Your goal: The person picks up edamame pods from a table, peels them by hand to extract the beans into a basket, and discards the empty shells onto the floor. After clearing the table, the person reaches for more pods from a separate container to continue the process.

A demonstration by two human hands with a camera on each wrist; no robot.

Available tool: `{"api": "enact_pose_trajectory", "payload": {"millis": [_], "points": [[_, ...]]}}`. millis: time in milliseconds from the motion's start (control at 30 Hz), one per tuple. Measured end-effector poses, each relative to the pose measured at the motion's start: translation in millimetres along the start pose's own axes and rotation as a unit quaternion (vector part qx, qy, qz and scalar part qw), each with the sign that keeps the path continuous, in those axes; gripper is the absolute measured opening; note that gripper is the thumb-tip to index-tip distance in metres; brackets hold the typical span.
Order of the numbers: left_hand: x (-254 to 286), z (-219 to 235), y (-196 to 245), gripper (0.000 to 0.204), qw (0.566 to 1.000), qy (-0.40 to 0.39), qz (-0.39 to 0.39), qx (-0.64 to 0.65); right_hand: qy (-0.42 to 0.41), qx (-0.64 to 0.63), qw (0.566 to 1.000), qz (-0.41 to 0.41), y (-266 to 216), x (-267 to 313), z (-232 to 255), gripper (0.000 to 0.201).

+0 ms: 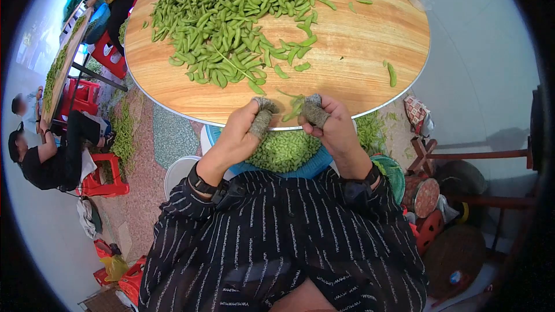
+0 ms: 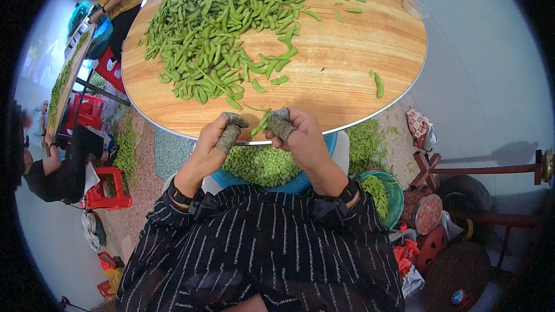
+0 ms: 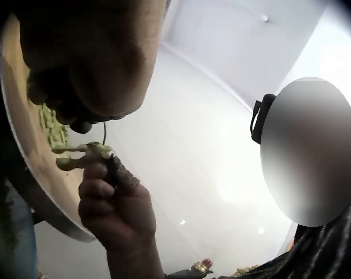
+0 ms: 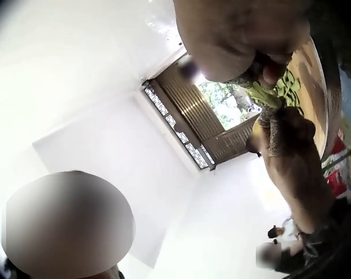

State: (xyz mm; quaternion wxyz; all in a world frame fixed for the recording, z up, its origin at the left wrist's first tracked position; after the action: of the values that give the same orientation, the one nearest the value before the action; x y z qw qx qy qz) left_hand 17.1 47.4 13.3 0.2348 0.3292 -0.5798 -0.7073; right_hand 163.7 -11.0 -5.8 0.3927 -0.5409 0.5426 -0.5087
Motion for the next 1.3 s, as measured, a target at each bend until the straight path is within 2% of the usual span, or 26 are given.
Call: {"api": "enact_pose_trajectory", "payload": {"millis": [100,233,300,433,500,600,700,767,900,1233,1300], "points": [[5.7,-11.5,-1.2,0.017,0.998,-0.029,0.045,-0.02,-0.026,-0.075,0.996,-0.038,4.6,0.5,-0.4,0.011],[1.7,-15.5,-0.7,0.015,0.993,-0.041,0.005,-0.107,-0.03,-0.082,0.995,-0.036,3.9,1.0,-2.2,0.012],[0.7,-13.4,-14.6,0.019,0.997,-0.022,0.029,0.065,-0.036,-0.089,0.995,-0.022,1.9,0.7,-2.5,0.012],[-0.1,-17.0,-12.2,0.019,0.996,-0.016,0.008,0.085,-0.081,-0.082,0.993,-0.011,2.2,5.1,-7.8,0.017],[2.0,-16.2,-16.1,0.018,0.99,0.029,0.006,0.134,-0.09,-0.072,0.993,-0.002,-0.4,7.4,-10.4,0.022],[2.7,-14.9,-23.8,0.019,0.983,0.045,0.005,0.175,-0.101,-0.077,0.992,-0.024,-3.2,9.8,-14.9,0.022],[3.5,-17.1,-23.0,0.019,0.989,0.024,0.023,0.145,-0.089,-0.083,0.992,-0.03,-0.2,9.1,-15.4,0.022],[2.4,-20.5,-15.6,0.018,0.991,0.021,0.008,0.134,-0.09,-0.068,0.994,0.003,-0.8,8.1,-15.2,0.013],[1.9,-20.3,-6.7,0.013,0.997,0.006,-0.025,0.077,-0.1,-0.063,0.993,0.009,1.9,6.7,-15.2,0.013],[0.3,-18.8,5.4,0.014,0.999,-0.031,-0.026,0.035,-0.083,-0.045,0.996,-0.003,1.9,8.3,-17.4,0.015],[0.5,-19.2,2.0,0.016,0.997,-0.062,-0.006,0.046,-0.072,-0.041,0.997,0.001,1.8,7.8,-18.5,0.015]]}}
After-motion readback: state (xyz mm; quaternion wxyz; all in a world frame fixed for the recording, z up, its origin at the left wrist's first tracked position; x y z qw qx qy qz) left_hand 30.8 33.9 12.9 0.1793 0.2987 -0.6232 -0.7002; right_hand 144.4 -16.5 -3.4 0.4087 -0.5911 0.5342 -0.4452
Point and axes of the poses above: each hand's wrist, its own x-axis away from the middle knuckle, its own z-axis out of the back of the hand, y = z × x, the point moved 5 cm from there along -x, towards the middle knuckle, and after that the axes turned 13 degrees about x, right-handed, at the moved point
